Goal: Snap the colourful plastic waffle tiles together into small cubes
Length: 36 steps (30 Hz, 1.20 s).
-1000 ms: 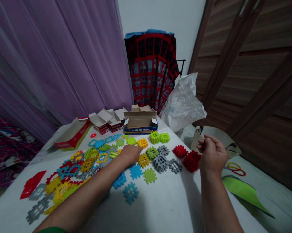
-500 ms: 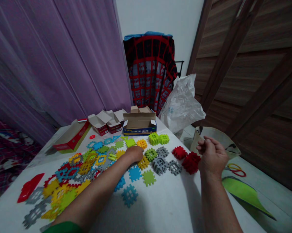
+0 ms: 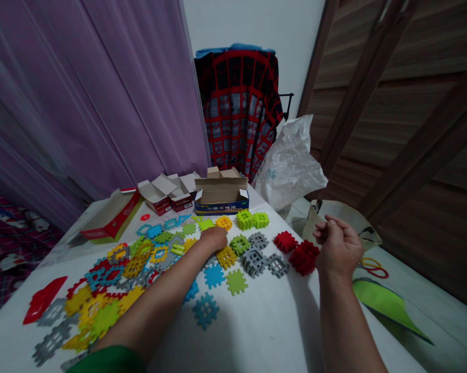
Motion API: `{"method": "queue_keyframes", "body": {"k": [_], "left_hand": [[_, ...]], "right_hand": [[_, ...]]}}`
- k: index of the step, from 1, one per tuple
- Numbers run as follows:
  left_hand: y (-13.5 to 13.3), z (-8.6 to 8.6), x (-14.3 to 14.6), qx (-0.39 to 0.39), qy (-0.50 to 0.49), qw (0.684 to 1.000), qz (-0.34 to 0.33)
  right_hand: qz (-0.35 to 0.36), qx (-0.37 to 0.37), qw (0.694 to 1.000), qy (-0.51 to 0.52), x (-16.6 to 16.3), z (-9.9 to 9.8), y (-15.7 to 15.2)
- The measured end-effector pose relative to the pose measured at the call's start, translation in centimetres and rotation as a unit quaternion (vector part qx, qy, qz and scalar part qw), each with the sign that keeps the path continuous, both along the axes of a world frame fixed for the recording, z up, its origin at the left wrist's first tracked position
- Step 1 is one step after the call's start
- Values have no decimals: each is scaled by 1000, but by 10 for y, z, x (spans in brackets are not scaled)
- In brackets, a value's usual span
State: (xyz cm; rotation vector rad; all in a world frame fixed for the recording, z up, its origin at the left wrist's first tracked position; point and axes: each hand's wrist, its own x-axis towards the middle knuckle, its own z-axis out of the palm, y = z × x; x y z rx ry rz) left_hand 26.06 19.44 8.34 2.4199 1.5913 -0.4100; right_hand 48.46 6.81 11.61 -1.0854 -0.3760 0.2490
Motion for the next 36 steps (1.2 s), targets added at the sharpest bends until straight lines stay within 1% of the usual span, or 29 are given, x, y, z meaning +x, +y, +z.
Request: {"method": "queue_keyframes", "body": {"k": [11,21,29,32,36], "left_hand": [[5,-1,-5,-1,-15,999,30],[2,-2,-15,6,-70,996,55],[6,-9,-16,12,-124,990,69],[5,-6,-26,27,-151,986,70],[-1,7,-59,66,-189,976,82]], "right_hand": [[1,4,1000,0,0,1,-2],[0,0,1000,-9,1,2,-1],[-5,-7,1000,-10,2,1,-2],[-10,-2,1000,-2,3,1,-2],[-5,4,1000,6,1,3,-2]]}}
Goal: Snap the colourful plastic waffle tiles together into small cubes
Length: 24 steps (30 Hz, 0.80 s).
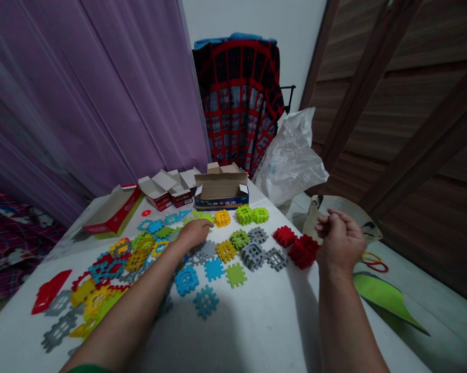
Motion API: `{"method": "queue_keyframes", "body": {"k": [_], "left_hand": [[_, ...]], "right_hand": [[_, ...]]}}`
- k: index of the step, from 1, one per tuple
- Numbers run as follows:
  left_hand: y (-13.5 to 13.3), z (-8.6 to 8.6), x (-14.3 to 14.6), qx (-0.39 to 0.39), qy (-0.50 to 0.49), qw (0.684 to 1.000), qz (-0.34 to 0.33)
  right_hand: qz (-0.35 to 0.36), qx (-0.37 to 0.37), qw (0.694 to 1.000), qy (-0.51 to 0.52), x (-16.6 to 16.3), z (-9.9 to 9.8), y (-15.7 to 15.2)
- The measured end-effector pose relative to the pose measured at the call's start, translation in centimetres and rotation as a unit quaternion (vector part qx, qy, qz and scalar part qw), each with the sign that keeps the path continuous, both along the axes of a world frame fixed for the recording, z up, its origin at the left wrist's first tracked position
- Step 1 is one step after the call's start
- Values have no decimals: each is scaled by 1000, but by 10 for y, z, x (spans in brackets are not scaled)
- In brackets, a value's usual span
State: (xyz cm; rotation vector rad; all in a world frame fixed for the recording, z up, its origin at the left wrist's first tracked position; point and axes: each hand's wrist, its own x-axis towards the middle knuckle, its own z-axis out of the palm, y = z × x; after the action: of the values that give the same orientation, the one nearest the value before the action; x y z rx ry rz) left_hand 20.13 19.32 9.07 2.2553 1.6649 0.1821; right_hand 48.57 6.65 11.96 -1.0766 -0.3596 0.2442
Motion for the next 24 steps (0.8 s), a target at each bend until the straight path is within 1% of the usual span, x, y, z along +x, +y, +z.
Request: {"method": "queue_keyframes", "body": {"k": [2,5,6,8,9,10,12,14,16,18,20,22,24], "left_hand": [[-7,6,-22,25,-24,999,18],[-28,9,-51,79,-118,987,70],[-38,8,-60,84,-146,982,84],[-62,4,-72,71,-211,968,114],[-76,0,-77,65,-243,960,125],[-90,-5,-80,78,-268,950,136],[-118,-18,-84,120,-301,931,165],[-143,-34,-85,171,-311,917,181],[-161,-51,-86,217,-310,902,207],[-171,-64,-89,270,-304,891,203],[-173,-72,-93,313,-289,889,169],[-173,-74,-100,339,-269,892,129],[-173,-73,-106,359,-251,894,97]], "right_hand": [[8,5,1000,0,-3,1,0],[23,8,1000,-10,-9,3,1],[28,7,999,-16,-11,3,2],[41,6,999,-29,-17,3,2],[49,6,998,-36,-21,3,1],[56,4,998,-41,-24,3,1],[72,0,996,-51,-33,4,0],[87,-4,994,-61,-41,4,-2],[103,-8,992,-71,-50,5,-3],[120,-17,989,-86,-59,5,-5],[134,-30,984,-109,-69,3,-7],[151,-39,978,-140,-81,-2,-10],[174,-52,967,-181,-95,-11,-15]]}}
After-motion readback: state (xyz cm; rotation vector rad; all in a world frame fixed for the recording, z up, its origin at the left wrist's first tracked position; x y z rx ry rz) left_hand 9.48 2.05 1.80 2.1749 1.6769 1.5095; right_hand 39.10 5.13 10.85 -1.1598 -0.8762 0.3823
